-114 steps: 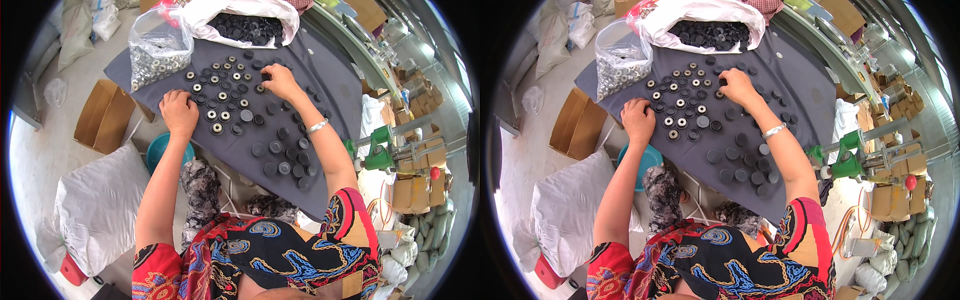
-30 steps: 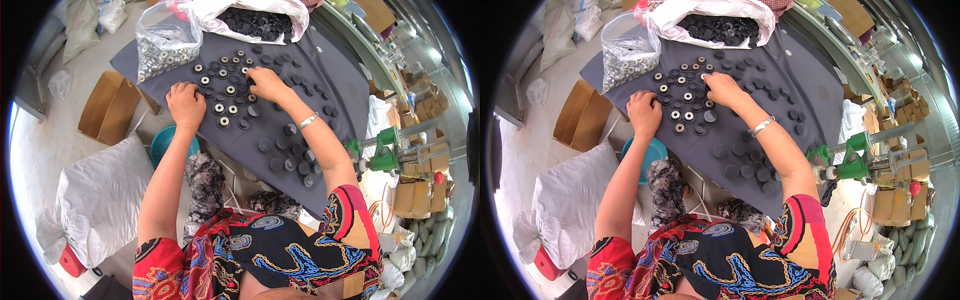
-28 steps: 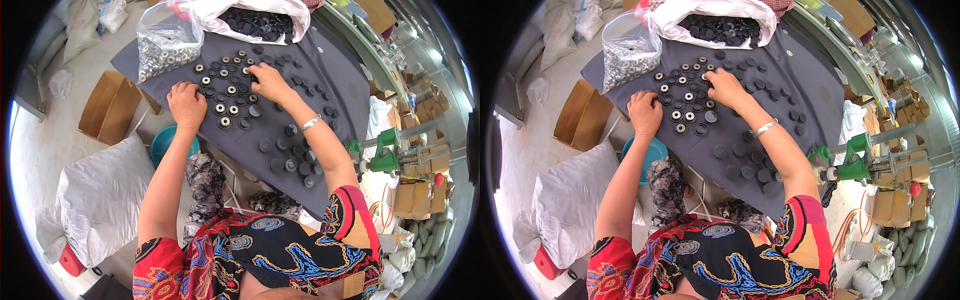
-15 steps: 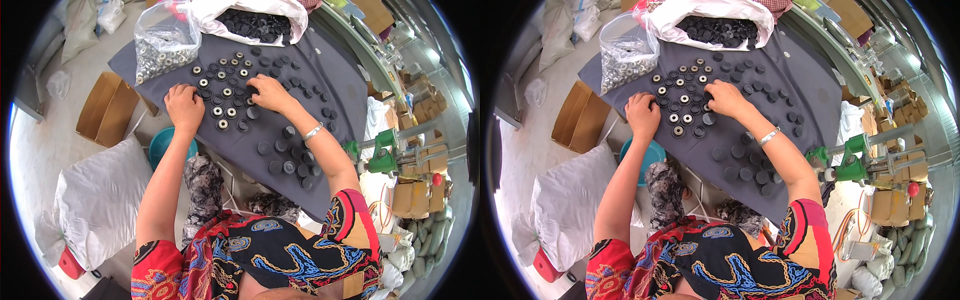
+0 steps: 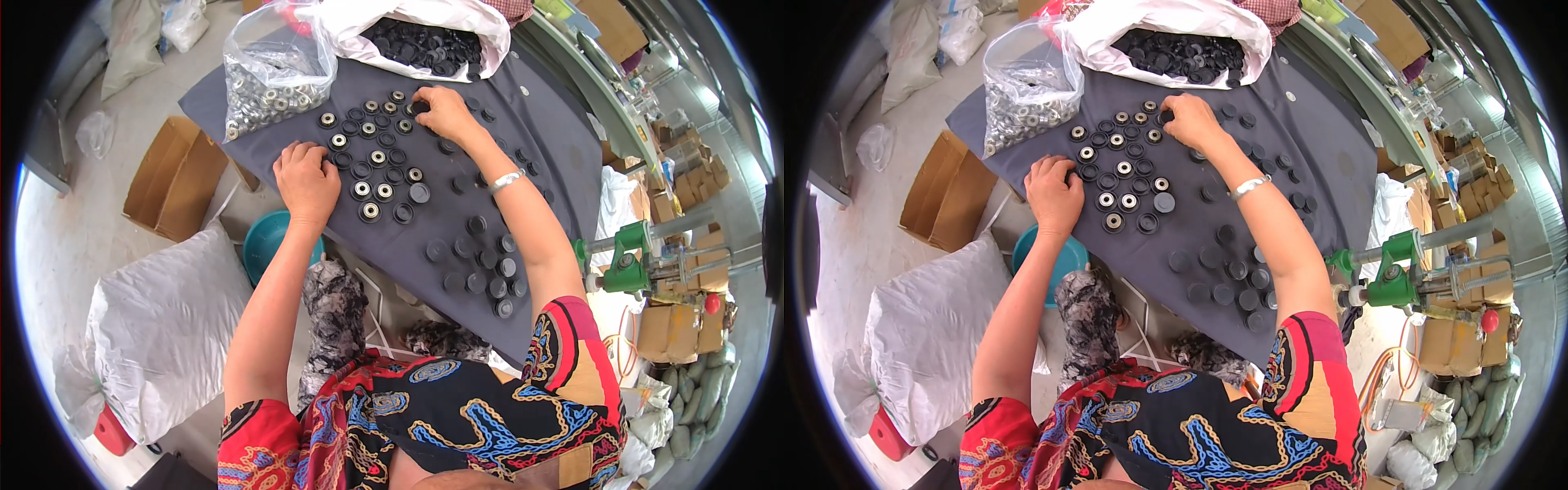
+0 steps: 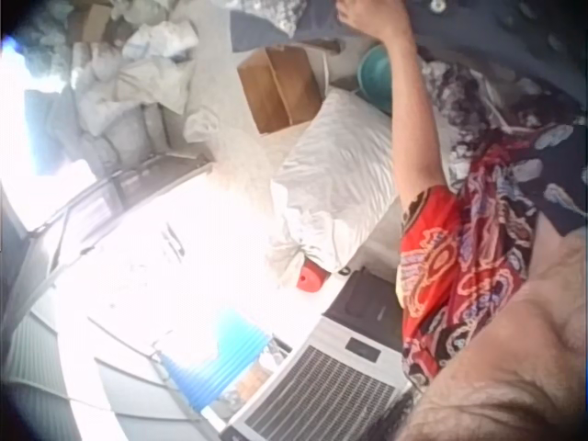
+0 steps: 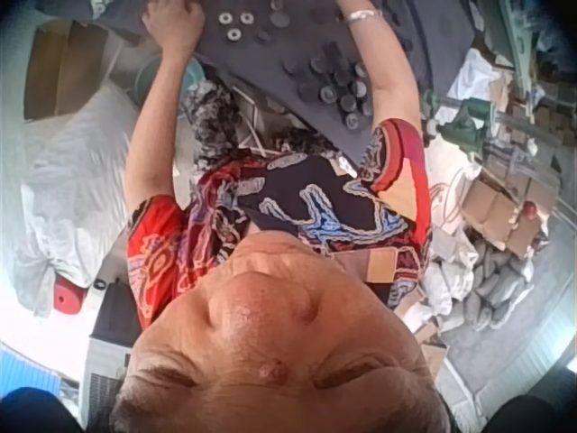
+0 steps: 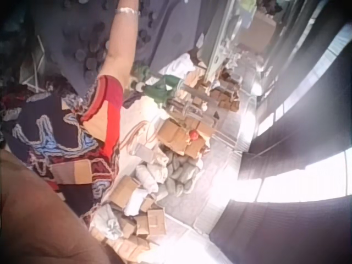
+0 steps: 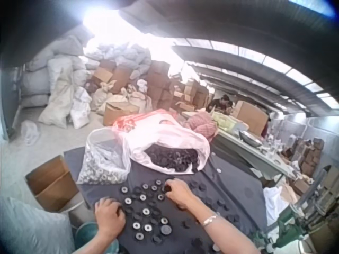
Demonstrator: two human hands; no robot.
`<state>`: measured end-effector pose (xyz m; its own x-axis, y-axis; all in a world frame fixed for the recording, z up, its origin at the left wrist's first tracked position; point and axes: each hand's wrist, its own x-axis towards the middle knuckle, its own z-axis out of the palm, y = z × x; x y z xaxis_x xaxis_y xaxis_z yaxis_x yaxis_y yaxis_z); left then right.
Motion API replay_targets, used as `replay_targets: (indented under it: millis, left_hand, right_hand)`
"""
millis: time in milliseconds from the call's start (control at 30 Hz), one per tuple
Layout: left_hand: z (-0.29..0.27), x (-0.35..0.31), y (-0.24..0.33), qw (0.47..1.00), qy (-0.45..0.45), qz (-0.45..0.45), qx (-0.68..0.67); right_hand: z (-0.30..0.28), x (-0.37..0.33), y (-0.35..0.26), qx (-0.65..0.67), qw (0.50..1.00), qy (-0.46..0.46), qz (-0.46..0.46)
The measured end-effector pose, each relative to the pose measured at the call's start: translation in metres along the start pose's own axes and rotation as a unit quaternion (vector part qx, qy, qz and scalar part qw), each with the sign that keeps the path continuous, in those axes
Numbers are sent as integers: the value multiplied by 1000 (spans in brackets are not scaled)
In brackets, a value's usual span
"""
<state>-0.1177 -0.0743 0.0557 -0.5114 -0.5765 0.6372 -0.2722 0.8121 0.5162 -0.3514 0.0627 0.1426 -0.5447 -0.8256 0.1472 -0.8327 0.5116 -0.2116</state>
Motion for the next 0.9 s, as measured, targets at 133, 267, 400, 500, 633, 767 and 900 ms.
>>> replay_targets:
  millis: [133, 267, 400, 500, 633, 767, 900]
  left_hand:
    - [0, 0, 0, 1000, -4, -5, 3]
    - [0, -1, -1, 1000, 0, -6, 5]
    - [0, -1, -2, 1000, 3, -2, 7]
    - [0, -1, -2, 1000, 4, -5, 5]
    - [1, 0, -1, 1000, 1, -2, 1]
    - [1, -2, -1, 1000, -7, -7, -1]
    - [2, -2, -2, 1000, 17, 8, -3]
  right_hand:
    - [12, 18, 0, -16, 999, -30, 27]
    - [15, 25, 1, -54, 997, -38, 41]
    - [16, 32, 2, -104, 990, -50, 78]
    - [13, 34, 5, -95, 992, -53, 72]
    - [11, 35, 3, -115, 989, -57, 66]
    - [13, 15, -6, -150, 986, 59, 49]
    - [9, -12, -20, -36, 999, 5, 13]
